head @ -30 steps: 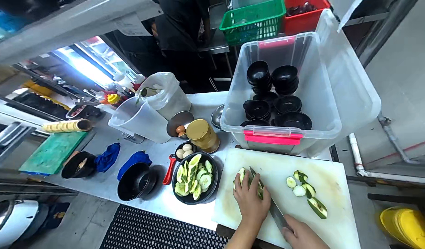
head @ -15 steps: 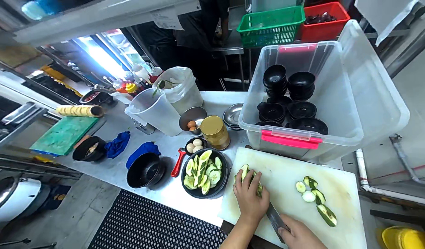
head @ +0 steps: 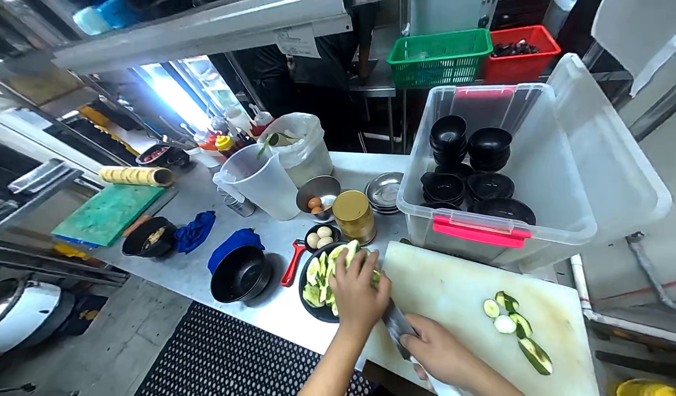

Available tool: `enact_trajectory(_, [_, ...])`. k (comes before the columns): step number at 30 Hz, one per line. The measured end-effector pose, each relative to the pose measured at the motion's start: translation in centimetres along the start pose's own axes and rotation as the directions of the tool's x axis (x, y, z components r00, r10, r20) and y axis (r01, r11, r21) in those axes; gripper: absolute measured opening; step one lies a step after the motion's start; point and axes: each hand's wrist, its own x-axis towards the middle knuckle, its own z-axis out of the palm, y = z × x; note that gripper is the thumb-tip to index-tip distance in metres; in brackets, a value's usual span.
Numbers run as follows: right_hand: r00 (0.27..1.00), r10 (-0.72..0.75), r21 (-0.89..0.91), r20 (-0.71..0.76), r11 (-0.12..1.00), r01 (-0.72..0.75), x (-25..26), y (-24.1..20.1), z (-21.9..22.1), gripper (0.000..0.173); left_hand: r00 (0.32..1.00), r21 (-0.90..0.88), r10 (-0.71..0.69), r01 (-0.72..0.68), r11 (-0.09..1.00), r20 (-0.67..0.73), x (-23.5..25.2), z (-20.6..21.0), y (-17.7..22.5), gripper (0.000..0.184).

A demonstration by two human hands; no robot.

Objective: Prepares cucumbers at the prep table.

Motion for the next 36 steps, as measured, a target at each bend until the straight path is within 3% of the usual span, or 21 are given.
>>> enact_trajectory(3, [1.000,0.010,0.014,-0.019,1.000,-0.009,3.1,-0.4,1.0,0.027,0.999,0.098,-0.004,0.000,0.995,0.046,0.3,1.0,-3.7,0.042])
enact_trajectory(8, [0.973,0.143,-0.082,-0.180,0.984,-0.159,3.0,0.9,1.3,0.031,0.951,0.308,-0.016,-0.085,0.948,0.309,-0.1,3.1,-5.2,0.061])
enact_trajectory(13, [0.969,0.098,-0.261,-0.228,0.952,-0.158,2.9,0.9,1.8,0.032,0.909,0.240,0.025,-0.136,0.961,0.417,0.1,2.0,-5.8,0.071])
enact_trajectory(18, [0.948,0.074,-0.528,-0.310,0.816,-0.236,2.5,-1.1,2.8,0.037,0.939,0.063,0.092,-0.119,0.991,0.331,1.1,0.5,-8.3,0.063])
enact_trajectory(21, [0.947,0.084,-0.612,-0.309,0.745,-0.265,2.8,-2.0,3.5,0.041,0.873,0.048,0.017,-0.047,0.998,0.487,1.6,0.7,-9.7,0.076])
enact_trajectory(25, [0.954,0.091,-0.638,-0.284,0.725,-0.260,3.7,-3.3,3.7,0.039,0.831,0.070,-0.020,-0.023,0.997,0.556,2.0,0.9,-10.3,0.088])
enact_trajectory(31, [0.955,0.054,-0.676,-0.293,0.694,-0.247,3.9,-4.0,0.9,0.037,0.832,0.096,-0.056,0.003,0.995,0.552,2.7,0.5,-9.3,0.085])
enact_trajectory(36, [0.944,0.012,-0.602,-0.330,0.767,-0.220,2.9,-2.0,0.6,0.038,0.833,0.116,-0.056,-0.009,0.993,0.550,4.0,1.7,-6.6,0.059])
